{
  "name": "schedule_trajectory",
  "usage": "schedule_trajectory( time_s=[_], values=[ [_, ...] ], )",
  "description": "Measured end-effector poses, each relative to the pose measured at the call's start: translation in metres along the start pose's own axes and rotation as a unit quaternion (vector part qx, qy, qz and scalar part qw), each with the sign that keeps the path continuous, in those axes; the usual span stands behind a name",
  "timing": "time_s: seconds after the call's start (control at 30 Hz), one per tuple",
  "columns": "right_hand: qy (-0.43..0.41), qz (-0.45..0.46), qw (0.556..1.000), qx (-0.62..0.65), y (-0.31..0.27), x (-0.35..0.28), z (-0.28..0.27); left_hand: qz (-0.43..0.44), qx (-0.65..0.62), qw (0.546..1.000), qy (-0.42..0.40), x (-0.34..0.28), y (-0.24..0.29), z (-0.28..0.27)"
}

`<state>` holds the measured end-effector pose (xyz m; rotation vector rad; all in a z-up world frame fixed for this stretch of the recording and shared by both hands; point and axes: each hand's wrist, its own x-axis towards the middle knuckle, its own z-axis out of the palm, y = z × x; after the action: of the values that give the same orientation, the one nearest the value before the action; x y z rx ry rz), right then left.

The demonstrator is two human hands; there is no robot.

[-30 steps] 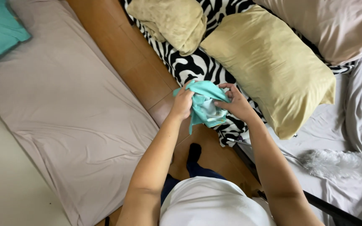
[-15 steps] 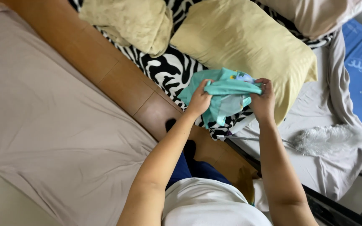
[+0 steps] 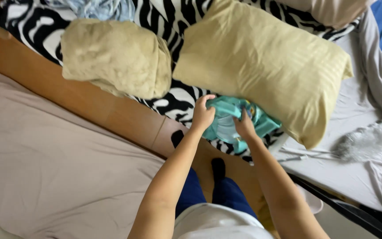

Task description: The person inserts a pillow into a teal pillowcase on a mattress, then moves a beige pillow to a nearby bed. They pick up a mop and place it against a wall, then fold a teal towel and place it on the bed. Finally, they insert a pillow into a white pillowcase and place it on a chair.

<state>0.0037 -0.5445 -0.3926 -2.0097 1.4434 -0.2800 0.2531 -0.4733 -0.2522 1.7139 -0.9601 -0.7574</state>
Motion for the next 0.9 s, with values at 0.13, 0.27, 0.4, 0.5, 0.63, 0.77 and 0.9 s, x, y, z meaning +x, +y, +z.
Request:
schedule_trajectory(
  time_s=[0.13, 0.27, 0.4, 0.5, 0.63, 0.77, 0.9],
  values=[
    [0.045, -0.037, 0.996, -0.071, 0.031, 0.016, 0.083, -0.061, -0.022, 0.998, -0.023, 0.041, 0.002, -0.036],
    [-0.235, 0.146, 0.939, -0.203, -0.003, 0.047, 0.052, -0.111, -0.064, 0.989, -0.068, 0.078, -0.016, -0.04],
    [-0.177, 0.206, 0.958, -0.097, -0.109, 0.039, -0.065, -0.217, -0.116, 0.964, -0.098, 0.104, 0.03, -0.043],
    [-0.065, 0.237, 0.969, 0.011, -0.136, 0.027, -0.102, -0.049, -0.079, 0.995, -0.039, 0.113, 0.0, -0.013],
    [-0.025, 0.334, 0.879, 0.338, -0.142, 0.025, -0.133, -0.138, -0.109, 0.981, -0.079, 0.124, 0.023, 0.006],
    [-0.049, 0.375, 0.736, 0.562, -0.11, 0.033, -0.133, -0.059, -0.069, 0.993, -0.076, 0.121, 0.02, 0.024],
    [-0.033, 0.38, 0.606, 0.698, -0.079, 0.058, -0.118, -0.065, 0.014, 0.996, -0.053, 0.136, 0.012, 0.033]
  ],
)
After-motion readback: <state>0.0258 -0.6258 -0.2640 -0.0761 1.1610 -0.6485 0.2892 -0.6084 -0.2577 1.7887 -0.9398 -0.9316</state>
